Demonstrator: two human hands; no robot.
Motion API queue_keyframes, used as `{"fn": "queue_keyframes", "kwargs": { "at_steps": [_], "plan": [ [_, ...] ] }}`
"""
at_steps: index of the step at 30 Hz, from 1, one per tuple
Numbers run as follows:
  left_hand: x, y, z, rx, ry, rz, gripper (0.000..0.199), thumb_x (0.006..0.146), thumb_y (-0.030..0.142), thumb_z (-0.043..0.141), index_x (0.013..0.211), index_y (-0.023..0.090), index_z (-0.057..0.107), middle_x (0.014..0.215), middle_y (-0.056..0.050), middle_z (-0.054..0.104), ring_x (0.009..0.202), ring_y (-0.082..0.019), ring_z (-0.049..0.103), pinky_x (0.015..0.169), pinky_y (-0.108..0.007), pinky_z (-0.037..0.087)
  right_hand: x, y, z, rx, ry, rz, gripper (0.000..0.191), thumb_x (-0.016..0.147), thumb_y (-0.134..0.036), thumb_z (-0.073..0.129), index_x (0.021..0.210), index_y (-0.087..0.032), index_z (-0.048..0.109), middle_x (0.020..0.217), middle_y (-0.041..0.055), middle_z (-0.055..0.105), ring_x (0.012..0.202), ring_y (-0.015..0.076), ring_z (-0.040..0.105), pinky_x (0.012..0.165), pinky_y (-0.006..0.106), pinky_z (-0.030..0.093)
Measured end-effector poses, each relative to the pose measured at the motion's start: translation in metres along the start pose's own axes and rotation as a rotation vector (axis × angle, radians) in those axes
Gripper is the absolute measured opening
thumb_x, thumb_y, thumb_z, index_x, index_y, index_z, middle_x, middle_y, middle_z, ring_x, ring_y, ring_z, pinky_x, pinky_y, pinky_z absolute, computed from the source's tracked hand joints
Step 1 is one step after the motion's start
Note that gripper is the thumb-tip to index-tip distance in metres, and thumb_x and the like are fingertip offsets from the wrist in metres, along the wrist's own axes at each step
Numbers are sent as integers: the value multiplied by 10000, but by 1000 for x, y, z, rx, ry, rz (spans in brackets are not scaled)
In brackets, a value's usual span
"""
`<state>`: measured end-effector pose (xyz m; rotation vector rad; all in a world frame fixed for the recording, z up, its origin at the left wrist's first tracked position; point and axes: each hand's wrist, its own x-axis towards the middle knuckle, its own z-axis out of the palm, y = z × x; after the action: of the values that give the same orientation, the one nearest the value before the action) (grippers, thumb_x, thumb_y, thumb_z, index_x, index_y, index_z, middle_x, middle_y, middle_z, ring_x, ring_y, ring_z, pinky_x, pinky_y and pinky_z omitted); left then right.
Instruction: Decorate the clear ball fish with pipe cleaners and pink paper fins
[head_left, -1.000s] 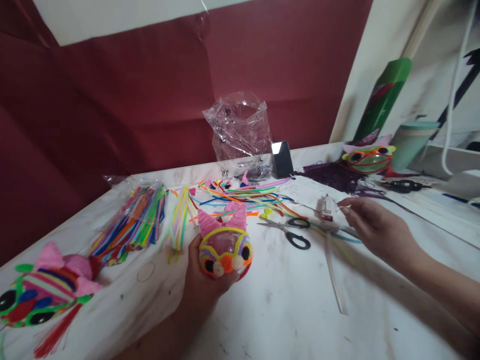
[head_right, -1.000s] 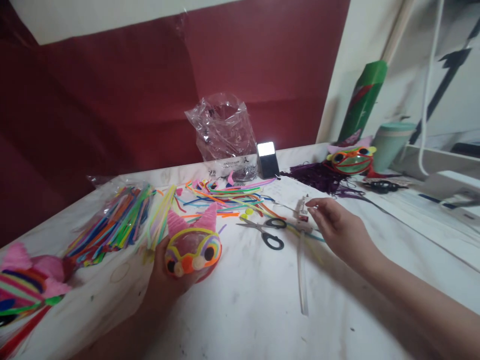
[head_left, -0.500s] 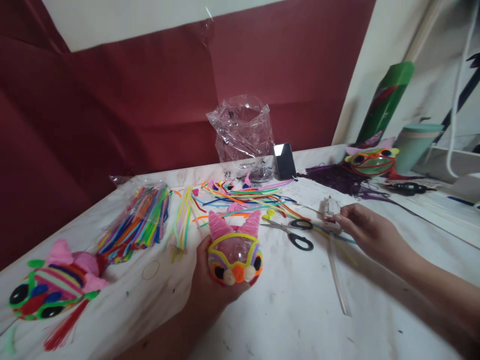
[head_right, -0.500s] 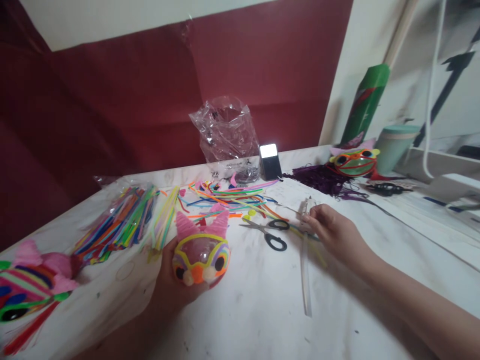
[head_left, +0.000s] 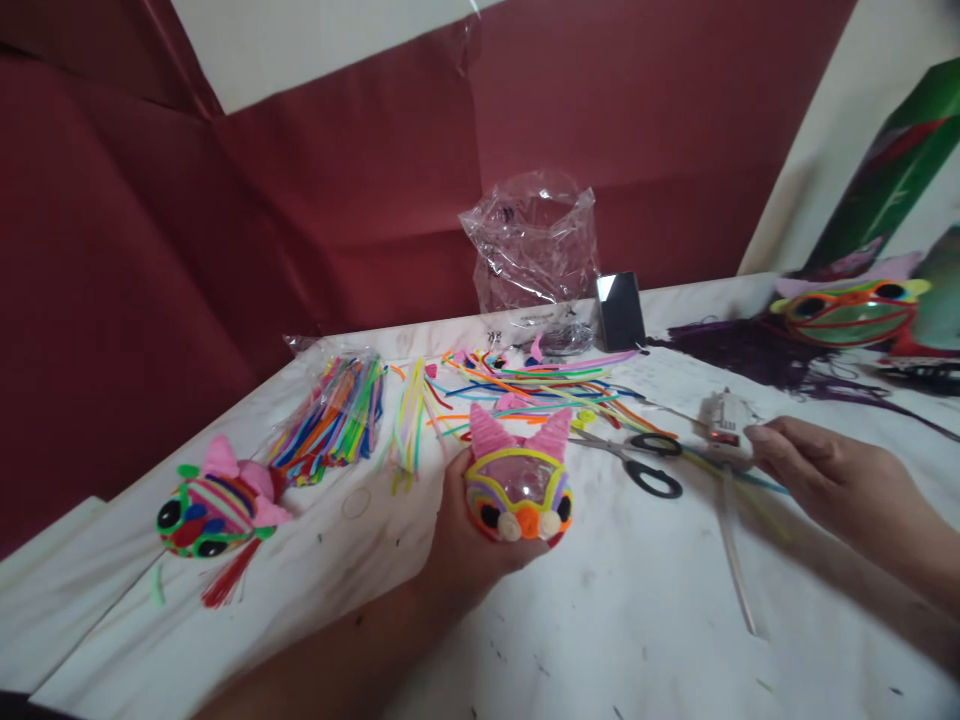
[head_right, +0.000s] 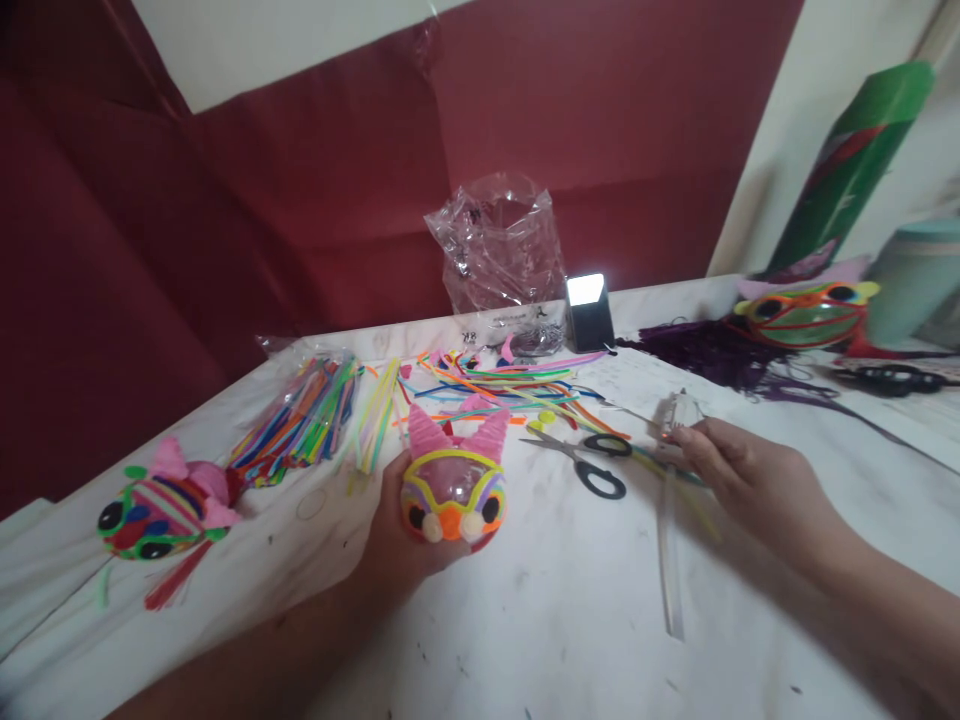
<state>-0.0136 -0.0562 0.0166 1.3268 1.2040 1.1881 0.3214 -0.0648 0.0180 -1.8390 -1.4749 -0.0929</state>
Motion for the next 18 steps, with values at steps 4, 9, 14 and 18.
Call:
{"fn": "queue_keyframes", "kwargs": {
  "at_steps": [4, 9, 14, 18],
  "plan": [
    [1, -1, 2, -8, 9, 51, 1047, 362, 242, 878, 1279, 197, 374, 1189, -116, 585, 1048, -313, 616, 888, -436, 530, 0, 4, 3, 96, -38, 25, 762, 644, -953, 242, 629, -259, 555, 559, 43, 642, 505, 220, 597, 504, 347, 462],
    [0, 0, 6, -39, 77, 100, 969, 364, 210, 862, 1231, 214, 430, 1125, -59, 615, 990, -272, 641, 836, -378, 559, 0, 5, 5, 133, -50, -21, 664, 731, -866, 318, 574, -251, 509, 527, 24, 596, 501, 195, 559, 504, 323, 436],
    [0, 2, 9, -37, 115, 96, 949, 358, 185, 844, 1221, 220, 449, 1076, -40, 631, 941, -259, 655, 795, -368, 578, -1, 3, 7, 220, -79, -47, 484, 772, -702, 475, 711, -240, 607, 702, 47, 680, 636, 210, 607, 564, 312, 464],
    [0, 4, 10, -23, 136, 107, 919, 361, 176, 831, 1202, 223, 463, 1050, -29, 634, 924, -251, 655, 803, -368, 577, -1, 2, 8, 243, 11, -128, 415, 773, -649, 526, 682, -245, 550, 747, 42, 659, 666, 198, 600, 567, 293, 451]
  ]
}}
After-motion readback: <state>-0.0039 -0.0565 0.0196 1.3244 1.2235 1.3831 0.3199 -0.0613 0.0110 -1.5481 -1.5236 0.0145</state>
